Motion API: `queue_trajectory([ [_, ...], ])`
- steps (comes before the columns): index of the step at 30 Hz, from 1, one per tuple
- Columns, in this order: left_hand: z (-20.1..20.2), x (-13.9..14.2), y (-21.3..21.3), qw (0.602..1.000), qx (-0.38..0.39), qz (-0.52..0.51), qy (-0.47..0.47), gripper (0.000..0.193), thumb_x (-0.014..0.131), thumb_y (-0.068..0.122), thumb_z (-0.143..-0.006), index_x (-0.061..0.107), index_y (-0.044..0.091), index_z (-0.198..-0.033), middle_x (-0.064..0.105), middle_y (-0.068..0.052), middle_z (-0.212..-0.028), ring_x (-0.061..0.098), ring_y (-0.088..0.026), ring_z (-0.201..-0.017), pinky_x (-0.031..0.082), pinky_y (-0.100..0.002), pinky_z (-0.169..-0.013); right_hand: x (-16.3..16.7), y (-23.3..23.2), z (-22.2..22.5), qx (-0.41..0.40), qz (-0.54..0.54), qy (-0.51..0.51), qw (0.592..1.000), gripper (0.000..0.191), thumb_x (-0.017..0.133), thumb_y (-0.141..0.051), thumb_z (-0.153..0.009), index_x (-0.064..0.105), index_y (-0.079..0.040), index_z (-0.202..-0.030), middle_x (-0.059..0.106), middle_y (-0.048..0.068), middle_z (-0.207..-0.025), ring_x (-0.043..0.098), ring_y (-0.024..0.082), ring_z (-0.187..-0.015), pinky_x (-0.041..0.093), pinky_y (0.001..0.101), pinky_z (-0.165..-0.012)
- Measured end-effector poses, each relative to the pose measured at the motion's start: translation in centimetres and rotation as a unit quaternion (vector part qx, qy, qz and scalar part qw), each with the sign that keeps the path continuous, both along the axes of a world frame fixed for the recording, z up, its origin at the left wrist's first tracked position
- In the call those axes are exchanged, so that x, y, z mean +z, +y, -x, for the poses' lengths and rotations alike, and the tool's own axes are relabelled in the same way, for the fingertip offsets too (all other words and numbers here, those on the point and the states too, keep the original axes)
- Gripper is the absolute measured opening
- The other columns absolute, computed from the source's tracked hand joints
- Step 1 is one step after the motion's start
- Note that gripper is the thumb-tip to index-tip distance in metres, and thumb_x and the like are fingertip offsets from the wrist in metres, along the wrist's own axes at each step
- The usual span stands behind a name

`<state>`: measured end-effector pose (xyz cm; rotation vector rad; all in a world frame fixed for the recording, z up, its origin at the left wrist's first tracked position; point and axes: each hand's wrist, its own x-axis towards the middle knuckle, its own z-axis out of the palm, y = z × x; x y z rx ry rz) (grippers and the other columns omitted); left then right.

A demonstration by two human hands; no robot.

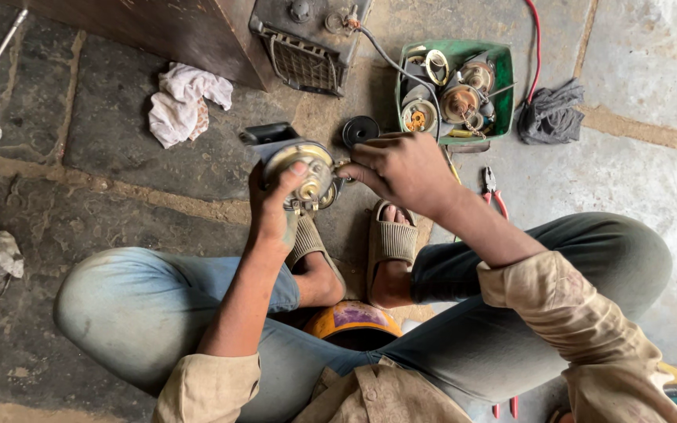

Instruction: The person sits on the floor repairing a small carburetor/fuel-pump assembly. They hold the round metal body, unscrew and remove its top cover and fittings by hand, manipulate a red cable and small parts, then use a screwdriver to work on screws inside the assembly and handle a small green box of parts.

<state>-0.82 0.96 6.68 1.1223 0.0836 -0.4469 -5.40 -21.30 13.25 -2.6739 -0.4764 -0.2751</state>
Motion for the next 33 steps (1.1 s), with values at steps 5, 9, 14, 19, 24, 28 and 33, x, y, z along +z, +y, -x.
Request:
queue_trajectory([
  [5, -0.2, -0.3, -0.2, 0.999, 0.003, 0.023, 0.022, 0.052, 0.083, 0.029, -0.076, 0.068, -0.001, -0.116, 0.072, -0.011, -0.103, 0.071, -0.021, -0.092, 0.061, -0.034, -0.082, -3.1, -0.3, -0.3, -0.021, -0.019, 0.073, 0.997, 0.044, 0.064, -0.049, -0.100, 0.074, -0.010, -0.083, 0.067, 0.009, -0.066, 0.063, 0.027, -0.059, 0.046, 0.0386, -0.052],
  [9, -0.1, -1.1, -0.1, 0.993, 0.085, 0.046, 0.061, 0.050, 0.081, 0.029, -0.075, 0.066, 0.003, -0.115, 0.071, -0.010, -0.104, 0.073, -0.022, -0.094, 0.063, -0.036, -0.082, -5.4, 2.5, 0.4, -0.104, -0.246, 0.103, 0.958, 0.050, 0.064, -0.052, -0.103, 0.075, -0.003, -0.095, 0.062, 0.003, -0.063, 0.054, 0.017, -0.058, 0.041, 0.0332, -0.059],
  [14, -0.2, -1.5, 0.0, 0.991, 0.077, 0.094, 0.065, 0.045, 0.080, 0.023, -0.085, 0.064, -0.001, -0.120, 0.069, -0.012, -0.111, 0.069, -0.024, -0.099, 0.058, -0.038, -0.087, -5.3, 4.0, 0.8, -0.157, -0.464, 0.289, 0.823, 0.048, 0.061, -0.048, -0.102, 0.076, -0.004, -0.095, 0.058, 0.005, -0.068, 0.048, 0.015, -0.057, 0.039, 0.0323, -0.053],
  [19, 0.4, -0.6, -0.7, 0.988, 0.030, 0.147, 0.030, 0.056, 0.081, 0.032, -0.088, 0.061, 0.000, -0.129, 0.069, -0.011, -0.120, 0.067, -0.023, -0.110, 0.054, -0.037, -0.099, -3.1, 1.5, 0.4, -0.131, -0.277, 0.188, 0.933, 0.053, 0.053, -0.049, -0.105, 0.060, 0.000, -0.088, 0.056, 0.014, -0.070, 0.056, 0.024, -0.059, 0.046, 0.0370, -0.060],
  [24, 0.6, -0.5, -0.8, 0.989, 0.021, 0.148, 0.000, 0.065, 0.081, 0.039, -0.088, 0.056, 0.004, -0.137, 0.065, -0.009, -0.129, 0.061, -0.024, -0.121, 0.050, -0.041, -0.106, -2.4, -0.4, 0.5, -0.073, -0.183, 0.159, 0.967, 0.052, 0.054, -0.049, -0.107, 0.059, 0.000, -0.092, 0.060, 0.015, -0.082, 0.057, 0.028, -0.072, 0.046, 0.0424, -0.064],
  [28, 0.5, -2.0, -0.7, 0.985, 0.018, 0.157, 0.066, 0.070, 0.078, 0.046, -0.089, 0.054, 0.005, -0.140, 0.061, -0.010, -0.137, 0.057, -0.024, -0.130, 0.042, -0.042, -0.115, -3.9, 0.6, 0.4, -0.076, -0.484, 0.279, 0.826, 0.049, 0.057, -0.050, -0.103, 0.055, -0.004, -0.122, 0.066, 0.000, -0.099, 0.067, 0.014, -0.079, 0.051, 0.0323, -0.077],
  [33, 1.3, -3.8, -0.9, 0.976, -0.045, 0.205, 0.066, 0.079, 0.075, 0.055, -0.092, 0.048, 0.004, -0.147, 0.058, -0.009, -0.142, 0.053, -0.023, -0.134, 0.038, -0.042, -0.118, -5.7, 3.1, 1.2, -0.133, -0.569, 0.298, 0.755, 0.067, 0.084, -0.025, -0.090, 0.050, -0.002, -0.142, 0.061, 0.003, -0.110, 0.057, 0.017, -0.095, 0.046, 0.0367, -0.083],
])
